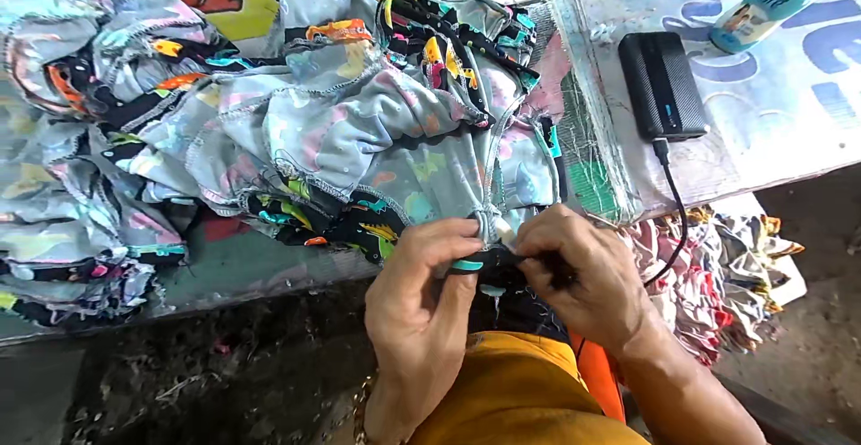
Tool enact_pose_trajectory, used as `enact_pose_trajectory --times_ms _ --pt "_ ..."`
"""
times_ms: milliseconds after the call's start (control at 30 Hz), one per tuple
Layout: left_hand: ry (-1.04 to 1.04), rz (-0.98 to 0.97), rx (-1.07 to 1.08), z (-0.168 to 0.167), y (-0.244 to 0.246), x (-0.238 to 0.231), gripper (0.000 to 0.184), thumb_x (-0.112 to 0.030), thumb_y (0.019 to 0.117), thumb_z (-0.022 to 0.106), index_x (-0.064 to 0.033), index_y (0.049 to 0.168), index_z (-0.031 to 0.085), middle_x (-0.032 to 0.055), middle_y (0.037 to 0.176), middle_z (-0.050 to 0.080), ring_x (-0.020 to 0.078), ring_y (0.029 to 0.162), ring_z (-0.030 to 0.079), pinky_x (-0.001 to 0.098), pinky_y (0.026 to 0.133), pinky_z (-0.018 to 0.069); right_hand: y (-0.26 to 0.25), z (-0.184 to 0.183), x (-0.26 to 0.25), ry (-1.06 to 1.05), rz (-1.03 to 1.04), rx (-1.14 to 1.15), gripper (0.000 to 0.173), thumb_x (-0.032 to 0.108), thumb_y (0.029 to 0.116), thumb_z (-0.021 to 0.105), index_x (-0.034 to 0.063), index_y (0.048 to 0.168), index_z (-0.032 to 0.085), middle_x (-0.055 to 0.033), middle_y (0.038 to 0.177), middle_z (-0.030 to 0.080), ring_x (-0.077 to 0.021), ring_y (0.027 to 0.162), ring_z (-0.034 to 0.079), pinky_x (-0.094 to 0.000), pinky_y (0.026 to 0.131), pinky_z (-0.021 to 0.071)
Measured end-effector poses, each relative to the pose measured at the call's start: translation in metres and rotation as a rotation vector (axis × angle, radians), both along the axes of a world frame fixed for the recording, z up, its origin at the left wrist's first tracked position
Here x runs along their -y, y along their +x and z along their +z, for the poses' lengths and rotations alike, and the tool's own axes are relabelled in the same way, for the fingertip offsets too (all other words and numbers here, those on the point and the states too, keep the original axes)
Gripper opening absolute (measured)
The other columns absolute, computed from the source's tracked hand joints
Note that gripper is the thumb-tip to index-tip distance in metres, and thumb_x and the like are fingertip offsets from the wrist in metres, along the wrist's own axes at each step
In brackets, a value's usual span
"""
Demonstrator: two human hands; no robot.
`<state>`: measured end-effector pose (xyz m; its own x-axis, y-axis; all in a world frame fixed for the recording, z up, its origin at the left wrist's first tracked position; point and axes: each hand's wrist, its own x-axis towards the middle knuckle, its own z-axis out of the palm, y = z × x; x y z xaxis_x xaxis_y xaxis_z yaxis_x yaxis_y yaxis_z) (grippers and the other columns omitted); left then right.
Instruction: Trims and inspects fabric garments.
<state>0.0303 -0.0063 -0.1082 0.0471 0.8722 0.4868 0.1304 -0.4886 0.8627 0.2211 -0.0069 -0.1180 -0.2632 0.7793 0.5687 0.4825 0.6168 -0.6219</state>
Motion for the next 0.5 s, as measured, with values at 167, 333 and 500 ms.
enact_pose_trajectory --times_ms 167,333,500 --pt "-0.332 -0.137 0.501 0.005 0.005 -0.001 0.011 -0.013 0.0969 0.069 -0.0116 0.107 0.074 0.0019 0.105 0.072 0.0105 0.098 0.069 0.0275 0.088 0.0591 -0.015 0.008 -0.001 -0.017 -0.04 0.005 0.017 0.017 0.0953 0.066 0.0076 0.108 0.062 -0.0033 0.096 0.066 -0.0058 0.083 0.064 -0.0192 0.065 0.0522" --pt "-0.41 -0.179 0.653 0.005 0.005 -0.001 0.014 -0.012 0.0971 0.069 -0.0086 0.11 0.073 0.0053 0.103 0.073 0.0105 0.094 0.071 0.0285 0.086 0.0606 -0.014 0.019 0.001 -0.035 -0.043 -0.117 0.026 0.017 0.0967 0.066 0.0039 0.117 0.057 -0.0039 0.105 0.062 -0.0004 0.088 0.06 -0.0119 0.072 0.0509" --pt "-0.46 -0.201 0.757 0.006 0.004 -0.001 0.014 -0.013 0.0959 0.07 -0.0081 0.108 0.073 0.0065 0.101 0.073 0.011 0.093 0.072 0.029 0.085 0.0606 -0.022 0.017 -0.004 0.04 -0.054 -0.093 0.02 0.017 0.0982 0.067 0.0038 0.112 0.065 -0.0047 0.105 0.067 -0.0043 0.095 0.064 -0.0156 0.078 0.0539"
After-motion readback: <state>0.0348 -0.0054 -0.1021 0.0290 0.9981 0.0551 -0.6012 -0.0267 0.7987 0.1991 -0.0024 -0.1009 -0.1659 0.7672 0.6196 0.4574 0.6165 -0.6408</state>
